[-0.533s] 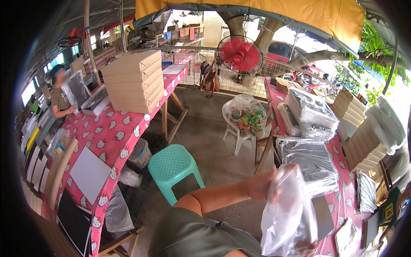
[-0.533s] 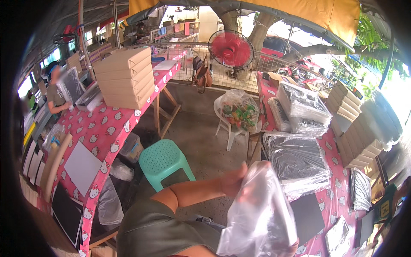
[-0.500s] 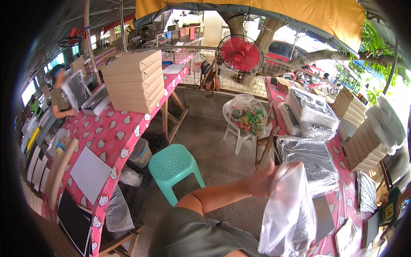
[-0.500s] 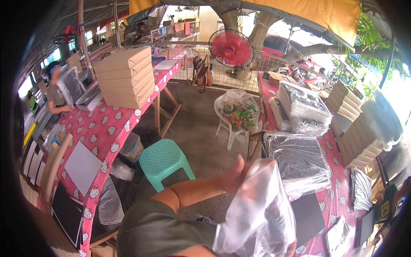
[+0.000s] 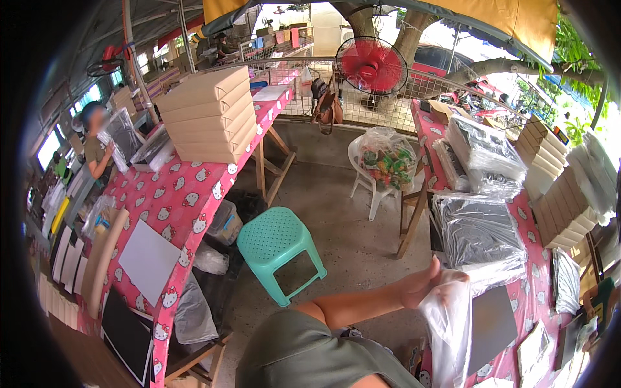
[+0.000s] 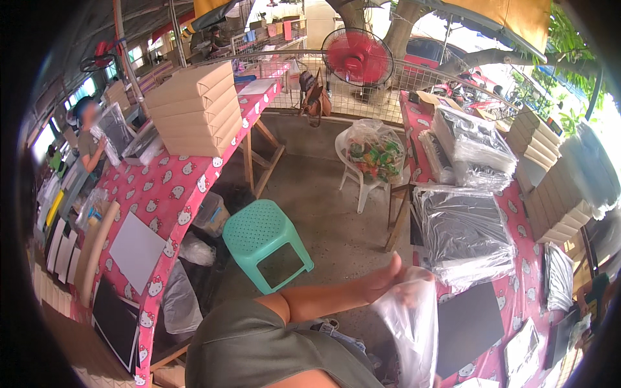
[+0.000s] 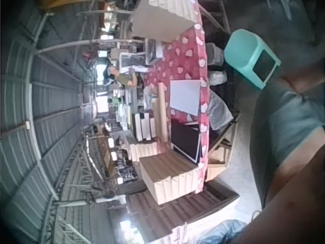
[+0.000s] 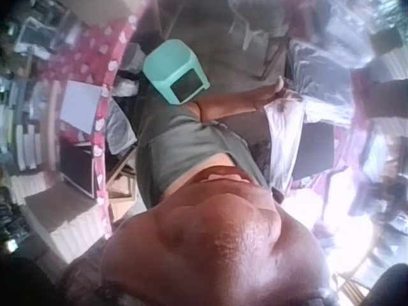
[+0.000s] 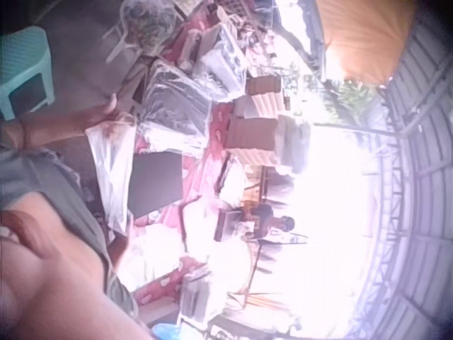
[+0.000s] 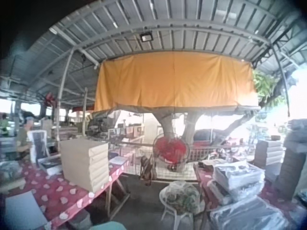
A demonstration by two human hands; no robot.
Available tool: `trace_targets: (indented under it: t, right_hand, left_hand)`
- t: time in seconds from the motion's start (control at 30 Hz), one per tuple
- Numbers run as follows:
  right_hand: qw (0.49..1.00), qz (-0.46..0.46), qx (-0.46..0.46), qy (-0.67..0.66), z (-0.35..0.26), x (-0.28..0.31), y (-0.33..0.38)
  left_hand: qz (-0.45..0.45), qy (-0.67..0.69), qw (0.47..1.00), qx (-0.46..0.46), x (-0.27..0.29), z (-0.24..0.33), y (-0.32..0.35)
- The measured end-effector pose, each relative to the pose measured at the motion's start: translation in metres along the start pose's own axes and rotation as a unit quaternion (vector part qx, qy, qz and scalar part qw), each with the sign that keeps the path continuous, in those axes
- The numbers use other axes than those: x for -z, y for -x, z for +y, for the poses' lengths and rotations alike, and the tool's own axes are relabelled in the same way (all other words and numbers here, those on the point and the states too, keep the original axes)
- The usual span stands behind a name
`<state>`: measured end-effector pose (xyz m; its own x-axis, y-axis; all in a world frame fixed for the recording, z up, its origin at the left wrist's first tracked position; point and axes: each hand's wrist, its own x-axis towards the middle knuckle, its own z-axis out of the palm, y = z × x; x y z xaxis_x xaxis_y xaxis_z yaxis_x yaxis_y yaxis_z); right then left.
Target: The person puts rectangular paper boards into plastic bags and sets the filled bags aside on a table.
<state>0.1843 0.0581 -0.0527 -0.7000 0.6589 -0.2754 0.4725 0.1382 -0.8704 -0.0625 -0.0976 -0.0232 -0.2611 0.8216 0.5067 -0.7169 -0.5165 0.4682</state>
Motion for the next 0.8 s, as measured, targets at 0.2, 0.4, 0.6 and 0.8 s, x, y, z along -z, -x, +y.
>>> trace_targets:
  t: [0.2,0.4,0.6,0.8]
  right_hand:
    - [0.993,0.083,-0.038,-0.075,0.030,0.010,0.018]
    - [0.985,0.125,-0.044,-0.109,0.058,0.027,0.031]
    - [0.962,0.234,-0.143,-0.008,0.045,0.001,0.030]
    - [0.961,0.218,-0.047,0.162,0.037,0.007,0.041]
  left_hand:
    - [-0.098,-0.248,0.881,0.392,0.049,-0.028,0.039]
    - [0.376,-0.059,0.895,0.233,0.073,-0.094,0.049]
    - [0.292,-0.718,0.623,-0.107,0.089,-0.160,0.052]
    - [0.299,-0.603,0.726,0.139,0.067,-0.147,0.048]
